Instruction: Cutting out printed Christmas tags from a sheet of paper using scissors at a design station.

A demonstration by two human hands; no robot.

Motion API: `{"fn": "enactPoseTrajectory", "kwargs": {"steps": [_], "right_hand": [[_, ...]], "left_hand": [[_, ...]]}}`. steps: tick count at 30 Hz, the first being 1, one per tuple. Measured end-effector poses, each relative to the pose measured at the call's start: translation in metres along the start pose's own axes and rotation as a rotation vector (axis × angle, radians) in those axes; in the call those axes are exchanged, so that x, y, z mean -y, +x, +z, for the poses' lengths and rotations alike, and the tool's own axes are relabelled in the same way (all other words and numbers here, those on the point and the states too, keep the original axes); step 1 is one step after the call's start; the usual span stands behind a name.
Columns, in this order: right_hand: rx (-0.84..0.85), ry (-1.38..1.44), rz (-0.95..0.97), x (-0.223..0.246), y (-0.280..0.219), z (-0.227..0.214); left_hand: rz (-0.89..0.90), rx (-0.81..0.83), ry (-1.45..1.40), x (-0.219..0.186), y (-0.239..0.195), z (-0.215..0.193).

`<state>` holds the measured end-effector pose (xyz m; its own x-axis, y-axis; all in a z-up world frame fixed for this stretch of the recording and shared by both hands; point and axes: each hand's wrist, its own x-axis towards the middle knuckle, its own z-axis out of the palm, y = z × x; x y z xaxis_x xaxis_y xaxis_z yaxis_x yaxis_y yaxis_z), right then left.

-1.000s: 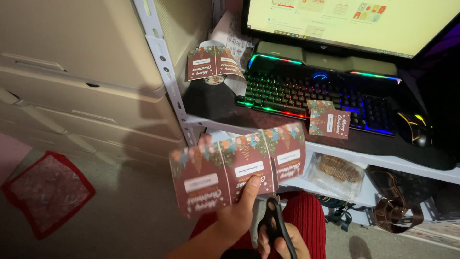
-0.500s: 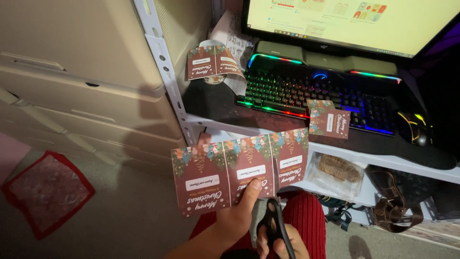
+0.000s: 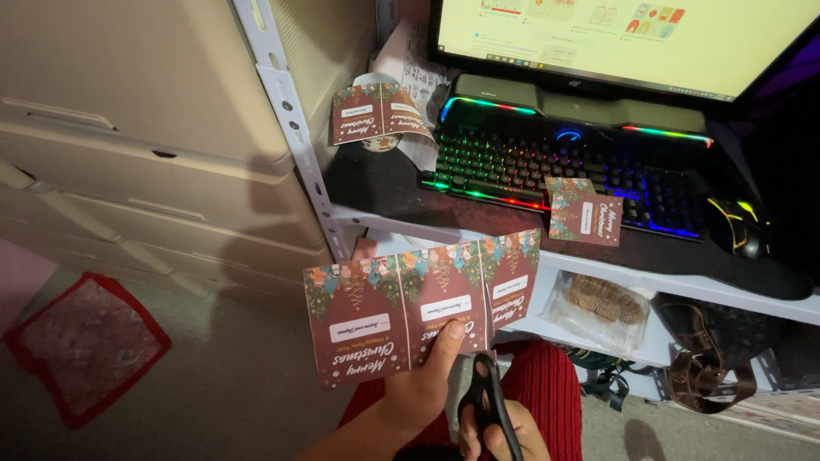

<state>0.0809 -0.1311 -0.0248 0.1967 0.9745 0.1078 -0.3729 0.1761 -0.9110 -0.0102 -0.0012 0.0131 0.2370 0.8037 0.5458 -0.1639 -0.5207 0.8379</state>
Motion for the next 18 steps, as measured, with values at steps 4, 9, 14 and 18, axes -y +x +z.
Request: {"fn": "enactPoseTrajectory", "kwargs": {"steps": [4,9,14,18], "right_hand": [[0.031,-0.005,-0.015,-0.003,0.001,-0.002],[0.195,0.095,-0.117,-0.006,-0.001,-0.005],[0.189,0.348,0.160,-0.022,-0.013,-0.029],[0.104,0.192,0.212,-0.031,-0.020,-0.028]], "left_hand": [[-0.141,0.018,-0.120,-0.015,0.008,-0.019],[-0.554,1.349,-0.247,0.059,-0.019,-0.037],[-0.516,1.101,-0.808,0.062,0.006,-0.035],[-0.447,0.751,-1.339,0.002,0.067,-0.050]]}}
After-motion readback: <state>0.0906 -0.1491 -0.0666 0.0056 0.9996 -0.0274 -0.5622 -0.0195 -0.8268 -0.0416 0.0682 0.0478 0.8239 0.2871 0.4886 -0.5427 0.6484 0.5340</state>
